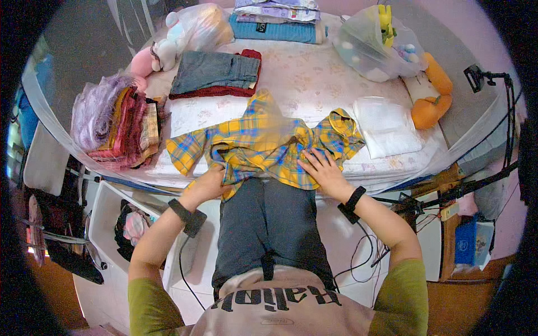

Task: Folding a yellow shirt and a turquoise mesh top on a bed.

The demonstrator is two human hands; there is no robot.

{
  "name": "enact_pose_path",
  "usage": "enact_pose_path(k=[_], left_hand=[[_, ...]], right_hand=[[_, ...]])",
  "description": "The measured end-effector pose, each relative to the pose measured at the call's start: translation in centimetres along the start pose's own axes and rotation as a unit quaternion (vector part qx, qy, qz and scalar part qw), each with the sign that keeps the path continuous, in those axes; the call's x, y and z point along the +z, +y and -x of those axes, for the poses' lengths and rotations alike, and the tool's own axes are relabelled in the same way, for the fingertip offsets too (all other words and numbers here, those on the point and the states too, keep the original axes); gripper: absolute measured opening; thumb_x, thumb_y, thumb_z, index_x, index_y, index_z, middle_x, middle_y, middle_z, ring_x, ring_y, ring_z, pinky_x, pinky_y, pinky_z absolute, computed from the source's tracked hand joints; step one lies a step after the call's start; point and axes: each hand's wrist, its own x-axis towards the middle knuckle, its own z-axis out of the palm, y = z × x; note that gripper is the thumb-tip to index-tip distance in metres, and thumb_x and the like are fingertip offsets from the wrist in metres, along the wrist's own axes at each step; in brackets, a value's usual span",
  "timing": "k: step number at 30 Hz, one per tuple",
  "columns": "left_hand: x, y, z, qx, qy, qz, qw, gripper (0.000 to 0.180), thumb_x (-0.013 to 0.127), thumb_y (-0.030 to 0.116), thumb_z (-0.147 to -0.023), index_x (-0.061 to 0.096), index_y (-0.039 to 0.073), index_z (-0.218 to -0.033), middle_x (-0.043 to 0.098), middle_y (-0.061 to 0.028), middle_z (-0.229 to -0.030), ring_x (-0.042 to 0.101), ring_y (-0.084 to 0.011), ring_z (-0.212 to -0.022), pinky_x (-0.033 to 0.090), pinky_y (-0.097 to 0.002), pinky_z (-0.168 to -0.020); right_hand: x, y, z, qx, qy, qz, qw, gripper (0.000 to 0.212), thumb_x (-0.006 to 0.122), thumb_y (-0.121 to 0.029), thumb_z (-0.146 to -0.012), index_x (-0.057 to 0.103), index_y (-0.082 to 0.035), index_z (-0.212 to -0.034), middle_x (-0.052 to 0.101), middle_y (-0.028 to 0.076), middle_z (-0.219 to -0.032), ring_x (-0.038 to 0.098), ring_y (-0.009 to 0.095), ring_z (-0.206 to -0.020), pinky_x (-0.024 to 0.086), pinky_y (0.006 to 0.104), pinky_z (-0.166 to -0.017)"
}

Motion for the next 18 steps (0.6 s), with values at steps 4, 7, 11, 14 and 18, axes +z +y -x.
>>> enact_pose_path(k=[4,7,11,14,18], left_hand=[[-1.0,-3.7,-0.4,-0.074,0.121,0.082,0.986,0.036,0.052,0.016,-0.073,0.046,0.001,-0.105,0.051,-0.0211,-0.096,0.048,-0.0315,-0.093,0.04,-0.0339,-0.078],[-7.5,-4.0,-0.7,-0.107,0.196,0.281,0.933,0.021,0.043,0.013,-0.08,0.049,0.002,-0.097,0.056,-0.0105,-0.088,0.053,-0.0188,-0.078,0.042,-0.0281,-0.07],[-13.7,-1.9,-0.4,-0.081,0.281,0.569,0.769,0.021,0.038,0.017,-0.085,0.048,0.001,-0.094,0.055,-0.0055,-0.08,0.053,-0.0126,-0.069,0.044,-0.0254,-0.062],[-14.9,-2.7,-0.6,-0.077,0.285,0.543,0.786,0.019,0.042,0.019,-0.084,0.051,0.002,-0.089,0.056,-0.0034,-0.075,0.053,-0.0113,-0.064,0.043,-0.0242,-0.058],[-11.0,-6.1,-1.9,-0.173,0.284,0.34,0.88,0.011,0.056,0.015,-0.075,0.052,0.005,-0.077,0.052,-0.0006,-0.066,0.048,-0.007,-0.058,0.038,-0.0213,-0.051]], right_hand=[[-0.3,2.6,-0.4,0.046,0.027,-0.106,0.993,0.033,0.046,-0.004,-0.067,0.053,-0.011,-0.098,0.048,0.006,-0.109,0.042,0.024,-0.104,0.035,0.0342,-0.085],[-4.3,5.8,-2.5,0.271,0.178,-0.375,0.868,0.02,0.04,-0.009,-0.076,0.057,-0.005,-0.085,0.058,0.011,-0.083,0.054,0.026,-0.081,0.042,0.0323,-0.069],[-11.2,10.7,-5.2,0.338,0.193,-0.621,0.681,0.018,0.044,-0.004,-0.075,0.055,0.001,-0.087,0.058,0.009,-0.084,0.054,0.016,-0.073,0.044,0.0267,-0.066],[-12.9,12.1,-5.8,0.315,0.151,-0.715,0.606,0.016,0.049,-0.007,-0.074,0.056,0.001,-0.086,0.058,0.005,-0.08,0.054,0.015,-0.074,0.044,0.0262,-0.065],[-5.5,14.7,-4.7,0.428,0.001,-0.356,0.831,0.022,0.061,-0.02,-0.068,0.057,-0.001,-0.079,0.059,0.01,-0.065,0.056,0.02,-0.061,0.044,0.0298,-0.054]])
